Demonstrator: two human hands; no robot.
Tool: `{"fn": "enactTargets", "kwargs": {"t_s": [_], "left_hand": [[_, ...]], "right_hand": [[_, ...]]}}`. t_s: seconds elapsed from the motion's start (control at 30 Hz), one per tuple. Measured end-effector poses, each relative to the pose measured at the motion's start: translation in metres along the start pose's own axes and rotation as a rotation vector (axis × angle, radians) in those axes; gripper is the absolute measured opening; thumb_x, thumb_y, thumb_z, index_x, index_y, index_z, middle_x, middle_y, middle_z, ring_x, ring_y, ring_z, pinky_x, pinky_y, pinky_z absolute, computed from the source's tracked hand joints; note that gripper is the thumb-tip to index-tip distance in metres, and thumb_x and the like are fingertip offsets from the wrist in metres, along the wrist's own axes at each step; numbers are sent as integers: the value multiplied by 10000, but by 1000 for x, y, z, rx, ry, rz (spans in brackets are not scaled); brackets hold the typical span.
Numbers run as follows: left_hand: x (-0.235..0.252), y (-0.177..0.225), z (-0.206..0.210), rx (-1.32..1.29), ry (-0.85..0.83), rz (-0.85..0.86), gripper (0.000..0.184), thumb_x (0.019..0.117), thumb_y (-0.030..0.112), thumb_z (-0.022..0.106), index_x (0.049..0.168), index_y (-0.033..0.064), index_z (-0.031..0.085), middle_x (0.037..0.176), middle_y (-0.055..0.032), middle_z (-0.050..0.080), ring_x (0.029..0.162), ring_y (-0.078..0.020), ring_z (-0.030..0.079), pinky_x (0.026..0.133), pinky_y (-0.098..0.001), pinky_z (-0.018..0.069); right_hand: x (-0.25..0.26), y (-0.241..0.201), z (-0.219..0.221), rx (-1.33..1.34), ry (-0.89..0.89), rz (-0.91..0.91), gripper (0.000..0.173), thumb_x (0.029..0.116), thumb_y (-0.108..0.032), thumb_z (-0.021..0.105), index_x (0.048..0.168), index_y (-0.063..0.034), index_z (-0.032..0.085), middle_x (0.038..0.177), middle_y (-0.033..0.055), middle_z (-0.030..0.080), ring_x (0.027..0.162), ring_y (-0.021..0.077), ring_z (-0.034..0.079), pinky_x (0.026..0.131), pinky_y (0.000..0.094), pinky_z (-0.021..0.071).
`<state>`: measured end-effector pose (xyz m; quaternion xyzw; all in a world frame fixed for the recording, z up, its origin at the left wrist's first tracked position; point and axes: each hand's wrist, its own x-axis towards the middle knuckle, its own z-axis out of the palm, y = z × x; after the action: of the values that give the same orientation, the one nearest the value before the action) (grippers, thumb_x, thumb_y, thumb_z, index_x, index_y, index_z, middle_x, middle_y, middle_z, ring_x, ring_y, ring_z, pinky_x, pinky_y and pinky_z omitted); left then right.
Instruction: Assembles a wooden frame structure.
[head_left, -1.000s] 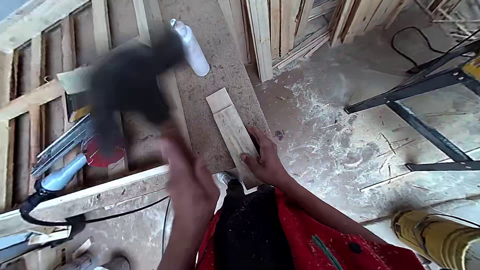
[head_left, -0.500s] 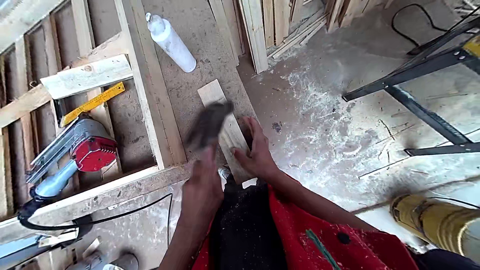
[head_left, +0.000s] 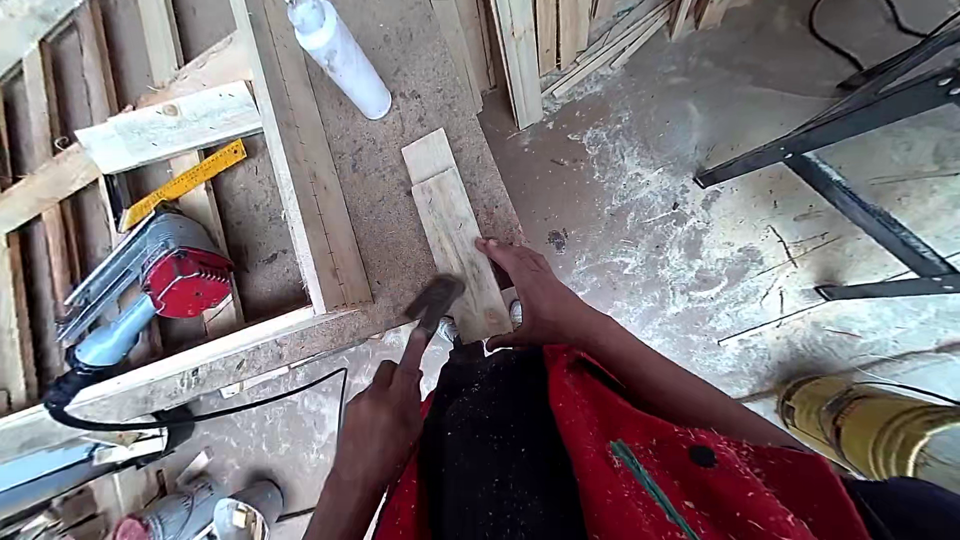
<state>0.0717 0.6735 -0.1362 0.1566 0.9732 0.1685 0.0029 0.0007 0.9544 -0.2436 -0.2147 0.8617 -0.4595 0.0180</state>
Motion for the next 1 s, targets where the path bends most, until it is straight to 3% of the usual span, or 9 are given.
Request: {"fn": "enactTargets", "kwargs": {"t_s": [0.1,0.2,0.3,0.4,0.47,0.57,0.67,0.8,1.0], "left_hand": [[7,5,-17,-47,-41,-45,532,1017,204,560,1512,20,492,868,-94,735,643,-174,685,587,-390,605],[12,37,-55,-199,191,-32,570,1062,273,518,1572,71,364,802,-54,685,607,-127,653,533,-342,581],[16,56,-58,-191,383,-39,433,1087,380,459,1441,136,404,762,-21,625,593,-106,617,535,-298,542],[0,14,-14,-52,63,19,330,1054,234,500,1261,34,663,799,-85,701,635,-171,680,574,-363,587],[-5,-3,4,20,-53,-5,414,1003,192,559,1384,57,649,806,-94,715,601,-201,682,538,-405,588],[-5,-5,-17,30,18,-27,494,1012,247,574,1468,56,569,823,-85,712,607,-183,663,548,-379,579],[1,-8,-31,-35,124,-52,471,998,218,611,1399,-30,600,858,-105,733,638,-142,676,593,-319,594],[-7,-26,-65,76,182,-10,352,1017,274,612,1298,77,695,834,-57,720,649,-127,671,555,-308,555],[-37,-68,-133,367,341,-120,450,997,381,596,1380,154,667,915,-95,717,677,-229,670,526,-441,520]], "right_hand": [[7,1,4,-18,47,-6,1369,562,-592,933,1637,-151,210,1670,26,332,1534,195,317,1281,488,209],[17,-2,9,-14,80,5,1373,557,-647,911,1625,-117,228,1649,49,371,1525,222,336,1268,522,218],[25,-3,14,-33,94,9,1397,529,-659,920,1622,-127,231,1647,29,376,1522,199,338,1269,516,216],[27,-3,15,-28,117,0,1410,512,-645,930,1621,-122,236,1641,23,389,1512,197,353,1262,521,221],[29,-4,12,-25,129,-7,1361,548,-553,953,1626,-139,231,1649,36,370,1507,219,364,1249,536,247],[30,-5,10,-14,179,8,1319,597,-509,953,1628,-134,221,1644,43,378,1487,234,394,1228,537,297],[35,-7,5,2,203,25,1315,607,-536,937,1621,-90,228,1609,64,433,1470,255,420,1202,566,338],[35,-8,4,-41,154,42,1285,631,-617,889,1634,-167,222,1632,36,394,1480,266,400,1181,611,337],[42,-12,-10,-39,121,116,1246,654,-759,800,1622,-191,259,1602,41,424,1447,264,437,1158,565,412]]}}
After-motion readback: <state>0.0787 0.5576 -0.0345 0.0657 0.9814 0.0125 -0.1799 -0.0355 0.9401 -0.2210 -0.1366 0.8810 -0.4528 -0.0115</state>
